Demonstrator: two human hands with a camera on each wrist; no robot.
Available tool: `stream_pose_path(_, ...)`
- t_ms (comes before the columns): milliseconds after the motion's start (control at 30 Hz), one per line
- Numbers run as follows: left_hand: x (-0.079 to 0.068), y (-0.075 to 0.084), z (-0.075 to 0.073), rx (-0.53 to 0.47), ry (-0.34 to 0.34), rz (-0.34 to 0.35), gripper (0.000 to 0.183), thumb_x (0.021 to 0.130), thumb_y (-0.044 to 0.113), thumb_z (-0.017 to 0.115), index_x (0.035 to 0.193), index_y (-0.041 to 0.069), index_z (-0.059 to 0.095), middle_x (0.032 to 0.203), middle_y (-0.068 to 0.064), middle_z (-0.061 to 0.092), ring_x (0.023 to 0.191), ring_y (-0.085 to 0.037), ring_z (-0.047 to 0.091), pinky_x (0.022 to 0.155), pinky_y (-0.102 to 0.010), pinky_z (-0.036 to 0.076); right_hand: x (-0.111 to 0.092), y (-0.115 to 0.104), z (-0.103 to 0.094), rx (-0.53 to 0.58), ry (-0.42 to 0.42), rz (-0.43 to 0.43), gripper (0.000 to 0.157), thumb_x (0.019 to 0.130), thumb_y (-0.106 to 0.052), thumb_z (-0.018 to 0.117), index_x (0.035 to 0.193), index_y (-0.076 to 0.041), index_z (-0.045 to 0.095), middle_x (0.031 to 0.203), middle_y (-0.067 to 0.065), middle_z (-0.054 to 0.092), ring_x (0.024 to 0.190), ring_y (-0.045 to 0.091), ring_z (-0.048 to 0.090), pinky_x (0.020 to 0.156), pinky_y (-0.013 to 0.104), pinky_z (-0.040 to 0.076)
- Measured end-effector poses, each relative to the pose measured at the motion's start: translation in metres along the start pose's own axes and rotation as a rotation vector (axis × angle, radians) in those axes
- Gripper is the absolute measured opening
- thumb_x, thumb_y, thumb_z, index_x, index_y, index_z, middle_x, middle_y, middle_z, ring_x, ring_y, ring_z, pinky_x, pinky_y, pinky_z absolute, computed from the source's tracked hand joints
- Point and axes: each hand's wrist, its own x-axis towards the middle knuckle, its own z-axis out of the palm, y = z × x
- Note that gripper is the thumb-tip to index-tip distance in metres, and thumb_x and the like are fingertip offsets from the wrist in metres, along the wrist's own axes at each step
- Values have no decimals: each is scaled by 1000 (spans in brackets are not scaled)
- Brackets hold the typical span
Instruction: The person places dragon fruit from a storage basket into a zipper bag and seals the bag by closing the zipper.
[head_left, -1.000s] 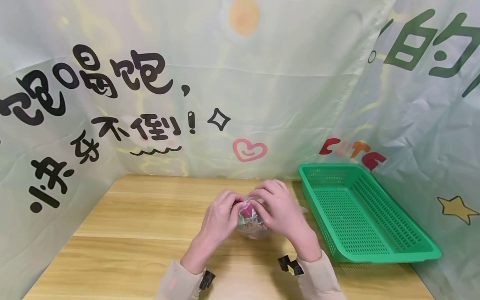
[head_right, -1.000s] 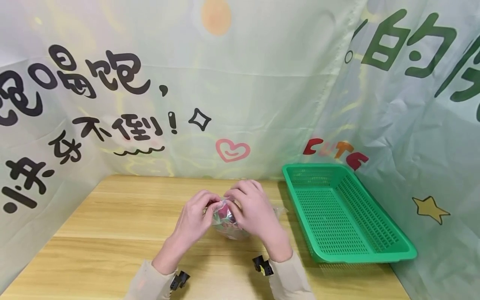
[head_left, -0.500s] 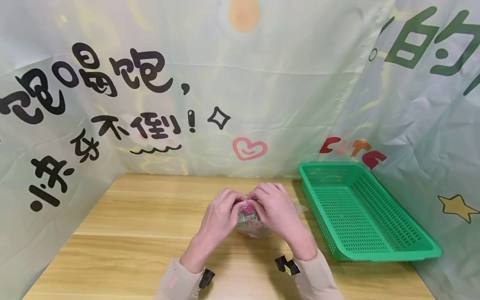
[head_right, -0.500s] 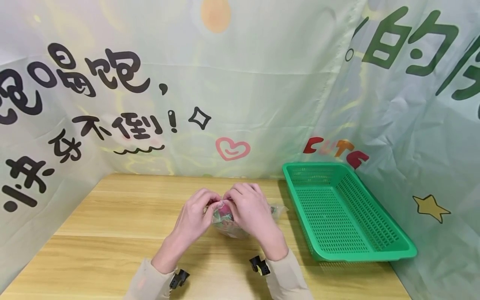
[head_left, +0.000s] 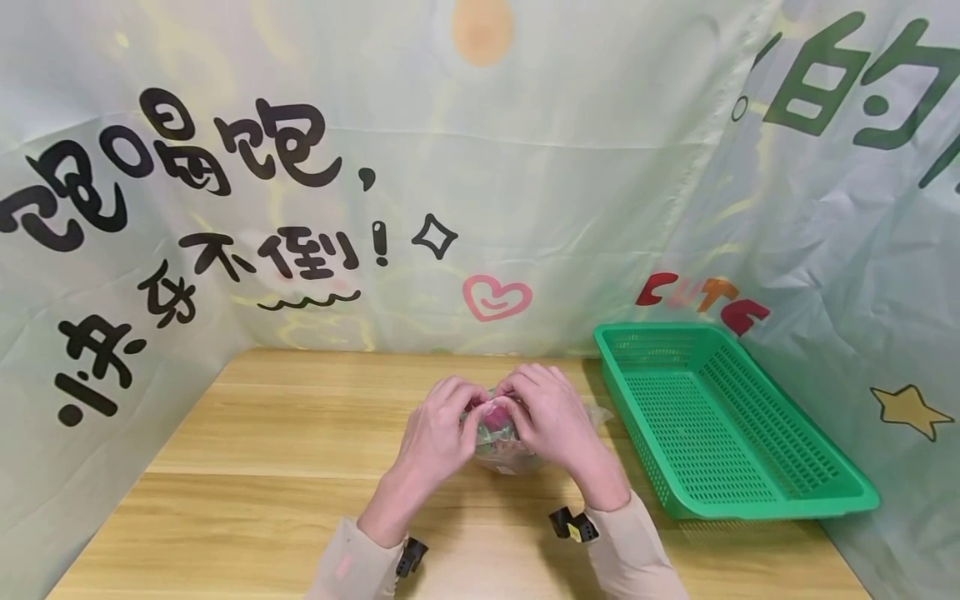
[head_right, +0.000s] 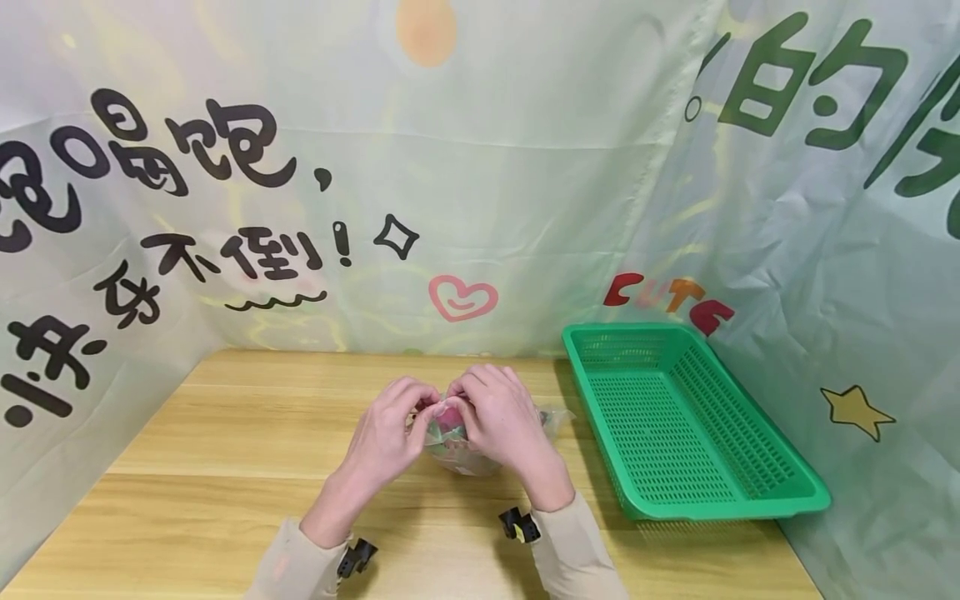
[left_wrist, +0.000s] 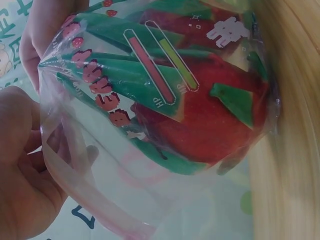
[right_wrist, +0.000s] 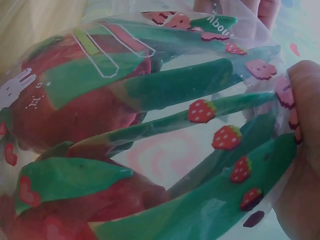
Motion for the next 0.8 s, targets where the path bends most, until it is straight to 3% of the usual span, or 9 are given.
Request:
stream_pose_path(267,-2,-3,0,10,-20,16,7,92,5,76,96,5,71,93,-4,67,79,-16,61,60,-28,55,-1,1,3,20,6,1,14,89,-10,81,91,-10,67,89,-1,68,84,18,63,70,32,45)
stream_pose_path(533,-2,-8,-3,23,-59,8,10,91,7,79,96,7,71,93,-2,68,80,-16,62,61,-28,56,-3,12,-3,20,53,45,11,91,-8,78,92,-7,68,88,3,67,83,23,62,76,42,50)
stream_pose_path(800,-2,-12,-2,14,-69,9,12,91,7,80,98,7,71,93,-2,68,79,-17,62,60,-27,55,-2,16,-5,40,56,57,9,92,-9,78,93,-7,69,88,3,67,79,20,59,75,42,51)
